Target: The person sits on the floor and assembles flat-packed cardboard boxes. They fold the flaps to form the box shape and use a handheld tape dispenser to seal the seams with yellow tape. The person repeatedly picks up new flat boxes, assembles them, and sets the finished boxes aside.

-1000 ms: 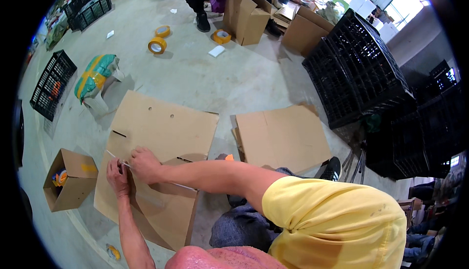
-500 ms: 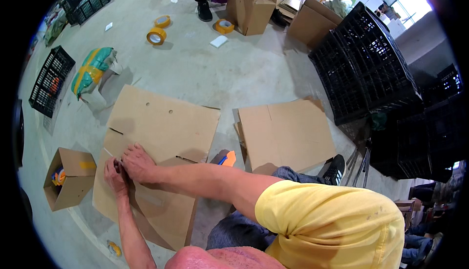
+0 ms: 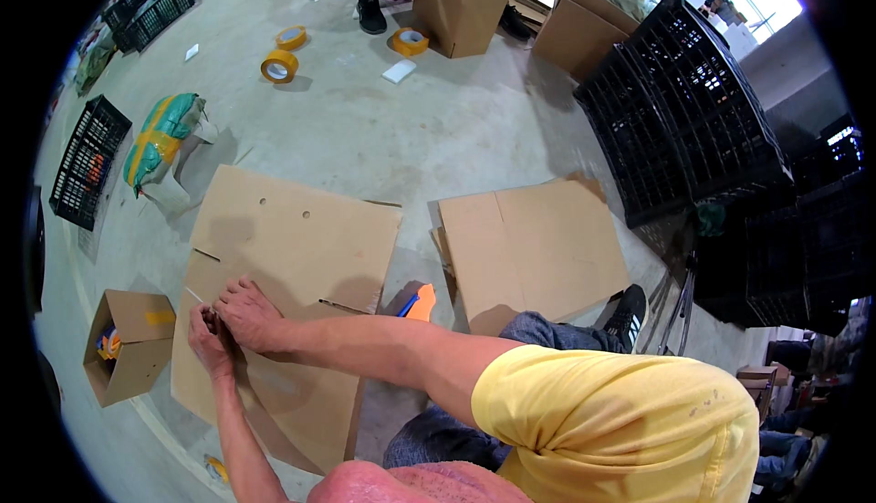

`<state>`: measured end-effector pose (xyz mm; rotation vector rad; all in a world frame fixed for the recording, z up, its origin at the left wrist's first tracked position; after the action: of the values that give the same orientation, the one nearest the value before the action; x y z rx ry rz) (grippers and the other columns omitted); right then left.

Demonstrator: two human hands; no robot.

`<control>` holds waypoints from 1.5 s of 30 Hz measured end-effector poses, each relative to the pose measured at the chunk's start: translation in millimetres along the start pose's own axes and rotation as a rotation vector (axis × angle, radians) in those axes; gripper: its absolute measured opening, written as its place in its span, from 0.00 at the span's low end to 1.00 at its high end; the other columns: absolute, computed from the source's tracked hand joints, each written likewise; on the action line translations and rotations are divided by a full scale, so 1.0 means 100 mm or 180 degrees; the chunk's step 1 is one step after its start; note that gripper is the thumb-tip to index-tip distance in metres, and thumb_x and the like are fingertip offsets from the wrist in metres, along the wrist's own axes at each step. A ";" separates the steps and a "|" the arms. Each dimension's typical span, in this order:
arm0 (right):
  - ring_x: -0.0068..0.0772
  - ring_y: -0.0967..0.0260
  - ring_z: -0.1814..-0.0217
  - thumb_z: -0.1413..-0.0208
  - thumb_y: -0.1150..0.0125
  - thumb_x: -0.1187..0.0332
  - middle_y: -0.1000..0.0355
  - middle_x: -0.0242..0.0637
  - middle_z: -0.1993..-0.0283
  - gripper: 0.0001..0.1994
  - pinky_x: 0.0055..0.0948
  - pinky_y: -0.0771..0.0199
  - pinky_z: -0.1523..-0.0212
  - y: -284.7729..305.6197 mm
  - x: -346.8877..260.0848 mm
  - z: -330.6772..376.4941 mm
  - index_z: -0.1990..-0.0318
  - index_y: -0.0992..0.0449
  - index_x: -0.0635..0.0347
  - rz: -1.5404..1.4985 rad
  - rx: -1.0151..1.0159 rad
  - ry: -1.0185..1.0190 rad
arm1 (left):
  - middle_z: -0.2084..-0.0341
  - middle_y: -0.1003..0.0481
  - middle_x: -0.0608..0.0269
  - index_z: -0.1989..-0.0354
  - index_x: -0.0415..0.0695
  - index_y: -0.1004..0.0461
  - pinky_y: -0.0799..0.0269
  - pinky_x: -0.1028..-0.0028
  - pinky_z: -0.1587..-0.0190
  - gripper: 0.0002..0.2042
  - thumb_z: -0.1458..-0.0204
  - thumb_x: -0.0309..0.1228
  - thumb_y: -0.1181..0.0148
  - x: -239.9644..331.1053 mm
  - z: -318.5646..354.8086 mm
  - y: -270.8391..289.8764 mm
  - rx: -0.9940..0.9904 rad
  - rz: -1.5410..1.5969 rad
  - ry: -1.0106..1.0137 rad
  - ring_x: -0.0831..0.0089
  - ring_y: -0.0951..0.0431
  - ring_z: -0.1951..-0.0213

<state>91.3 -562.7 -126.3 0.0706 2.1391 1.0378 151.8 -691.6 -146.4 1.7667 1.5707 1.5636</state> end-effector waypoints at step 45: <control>0.45 0.30 0.50 0.39 0.42 0.69 0.22 0.34 0.59 0.07 0.46 0.36 0.50 0.21 0.59 -0.31 0.61 0.17 0.53 -0.0005 -0.0097 0.0272 | 0.65 0.20 0.56 0.62 0.45 0.21 0.25 0.58 0.55 0.07 0.45 0.32 0.32 0.75 -0.30 -0.03 0.0341 -0.0033 -0.0864 0.52 0.20 0.60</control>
<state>23.6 -548.5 -134.8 0.0100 2.1988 1.0898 110.7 -639.8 -100.4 1.9294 1.5508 1.1940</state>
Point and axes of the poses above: each hand's wrist, its own z-axis away from the middle knuckle, its own y-axis out of the back of the hand, x = y × z, the point moved 9 cm from there along -z, towards the middle knuckle
